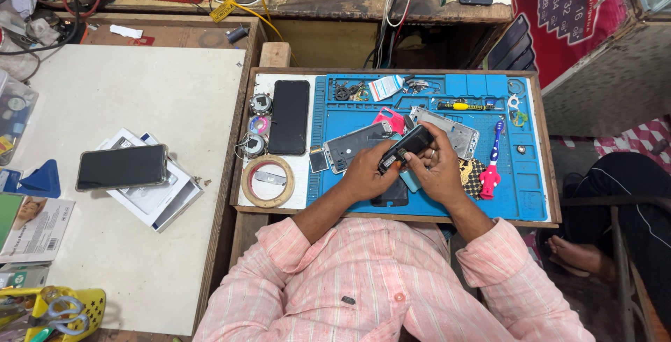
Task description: The person sits at a repair bench and works on mobile phones placed on a blue silicone mat. They pick up a smartphone, manipulate its edges and back, set it down, then handle a small feature phone, pressing its keypad and opening it, before returning to prying at the smartphone's back cover by hand.
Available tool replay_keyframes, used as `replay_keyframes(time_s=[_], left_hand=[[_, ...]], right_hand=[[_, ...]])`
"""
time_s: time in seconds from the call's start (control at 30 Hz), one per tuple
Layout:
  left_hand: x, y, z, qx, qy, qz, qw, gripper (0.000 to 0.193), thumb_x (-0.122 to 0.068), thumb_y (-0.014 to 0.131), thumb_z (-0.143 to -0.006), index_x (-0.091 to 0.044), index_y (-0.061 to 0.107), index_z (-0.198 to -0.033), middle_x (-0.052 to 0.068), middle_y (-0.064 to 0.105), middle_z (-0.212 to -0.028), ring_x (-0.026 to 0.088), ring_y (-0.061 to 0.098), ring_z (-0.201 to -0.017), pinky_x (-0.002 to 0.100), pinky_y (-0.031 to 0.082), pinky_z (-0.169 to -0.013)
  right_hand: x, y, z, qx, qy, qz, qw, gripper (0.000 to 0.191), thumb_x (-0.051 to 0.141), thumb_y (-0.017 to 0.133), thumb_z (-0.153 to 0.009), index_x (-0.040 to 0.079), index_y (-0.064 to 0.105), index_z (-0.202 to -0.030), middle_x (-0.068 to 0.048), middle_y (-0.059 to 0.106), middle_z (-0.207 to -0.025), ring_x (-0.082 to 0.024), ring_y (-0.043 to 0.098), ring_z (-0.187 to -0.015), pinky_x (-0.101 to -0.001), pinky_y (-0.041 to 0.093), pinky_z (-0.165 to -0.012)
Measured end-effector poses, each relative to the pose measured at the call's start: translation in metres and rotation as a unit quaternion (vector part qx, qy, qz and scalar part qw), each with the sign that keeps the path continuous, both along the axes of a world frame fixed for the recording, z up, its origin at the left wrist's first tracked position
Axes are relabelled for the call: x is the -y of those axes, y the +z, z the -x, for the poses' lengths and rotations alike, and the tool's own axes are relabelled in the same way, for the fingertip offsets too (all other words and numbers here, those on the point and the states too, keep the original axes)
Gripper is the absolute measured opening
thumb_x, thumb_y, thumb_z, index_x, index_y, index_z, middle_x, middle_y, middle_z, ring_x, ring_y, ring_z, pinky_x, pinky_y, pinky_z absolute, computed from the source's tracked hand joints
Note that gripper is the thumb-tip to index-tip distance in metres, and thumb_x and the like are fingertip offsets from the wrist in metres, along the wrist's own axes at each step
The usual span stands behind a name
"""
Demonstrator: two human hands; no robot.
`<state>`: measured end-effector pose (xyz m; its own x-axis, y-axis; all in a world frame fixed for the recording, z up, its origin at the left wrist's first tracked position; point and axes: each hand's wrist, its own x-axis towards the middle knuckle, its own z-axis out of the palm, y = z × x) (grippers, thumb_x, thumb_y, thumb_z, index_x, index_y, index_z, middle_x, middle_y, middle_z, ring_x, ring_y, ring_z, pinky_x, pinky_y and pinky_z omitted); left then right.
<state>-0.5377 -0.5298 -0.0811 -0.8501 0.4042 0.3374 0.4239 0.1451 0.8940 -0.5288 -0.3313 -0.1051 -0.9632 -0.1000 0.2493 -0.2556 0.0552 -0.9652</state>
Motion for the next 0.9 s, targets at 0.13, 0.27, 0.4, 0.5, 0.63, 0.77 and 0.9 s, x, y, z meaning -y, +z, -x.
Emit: replay_keyframes(time_s=[0.13,0.27,0.4,0.5,0.63,0.77,0.9], left_hand=[[0.016,0.001,0.015,-0.005,0.0,0.002,1.0,0.033,-0.012,0.067,-0.088,-0.004,0.063,-0.12,0.015,0.069,-0.076,0.031,0.072,-0.068,0.04,0.054,-0.062],[0.02,0.001,0.01,0.009,0.004,0.007,1.0,0.033,-0.013,0.066,-0.088,-0.005,0.063,-0.12,0.014,0.069,-0.075,0.029,0.072,-0.065,0.04,0.054,-0.061],[0.022,0.0,-0.009,0.011,0.005,0.004,1.0,0.034,-0.013,0.065,-0.088,-0.005,0.063,-0.121,0.013,0.069,-0.076,0.029,0.072,-0.065,0.04,0.054,-0.06],[0.032,-0.003,-0.011,0.008,0.002,0.009,1.0,0.034,-0.013,0.066,-0.089,-0.006,0.062,-0.122,0.014,0.069,-0.075,0.03,0.072,-0.066,0.041,0.054,-0.061],[0.043,-0.005,-0.009,-0.059,0.008,0.011,0.998,0.034,-0.015,0.066,-0.096,-0.007,0.059,-0.128,0.014,0.07,-0.083,0.034,0.071,-0.075,0.043,0.053,-0.065],[-0.051,-0.005,-0.06,0.001,0.009,0.057,0.998,0.036,-0.017,0.065,-0.096,-0.008,0.058,-0.13,0.013,0.068,-0.076,0.032,0.07,-0.066,0.044,0.052,-0.061],[-0.214,-0.012,-0.176,-0.006,0.001,0.049,0.999,0.036,-0.017,0.064,-0.096,-0.008,0.056,-0.131,0.012,0.07,-0.078,0.031,0.071,-0.068,0.043,0.052,-0.062]], right_hand=[[0.017,0.002,0.015,-0.003,0.001,0.002,1.0,0.066,-0.008,0.066,-0.093,0.003,0.038,-0.151,-0.013,0.061,-0.118,-0.017,0.07,-0.101,-0.0286,0.064,-0.077],[0.021,0.0,0.011,0.001,0.0,0.001,1.0,0.066,-0.008,0.067,-0.093,0.003,0.038,-0.152,-0.013,0.061,-0.117,-0.017,0.07,-0.101,-0.0287,0.064,-0.077],[0.023,0.003,-0.008,0.0,-0.001,-0.002,1.0,0.066,-0.008,0.067,-0.093,0.003,0.038,-0.152,-0.013,0.062,-0.117,-0.017,0.07,-0.1,-0.0288,0.064,-0.077],[0.035,0.009,-0.01,-0.003,0.002,0.0,1.0,0.066,-0.008,0.066,-0.094,0.003,0.038,-0.152,-0.014,0.062,-0.117,-0.016,0.07,-0.099,-0.0287,0.064,-0.076],[0.047,0.011,-0.007,0.0,-0.004,-0.011,1.0,0.066,-0.007,0.066,-0.093,0.003,0.037,-0.152,-0.014,0.061,-0.117,-0.017,0.07,-0.099,-0.0293,0.066,-0.075],[-0.046,0.009,-0.058,0.002,-0.003,0.001,1.0,0.065,-0.007,0.065,-0.094,0.004,0.037,-0.152,-0.013,0.06,-0.116,-0.016,0.07,-0.098,-0.0292,0.065,-0.075],[-0.212,0.004,-0.175,0.002,-0.004,0.003,1.0,0.065,-0.007,0.066,-0.094,0.004,0.038,-0.152,-0.013,0.06,-0.116,-0.016,0.07,-0.099,-0.0285,0.064,-0.075]])
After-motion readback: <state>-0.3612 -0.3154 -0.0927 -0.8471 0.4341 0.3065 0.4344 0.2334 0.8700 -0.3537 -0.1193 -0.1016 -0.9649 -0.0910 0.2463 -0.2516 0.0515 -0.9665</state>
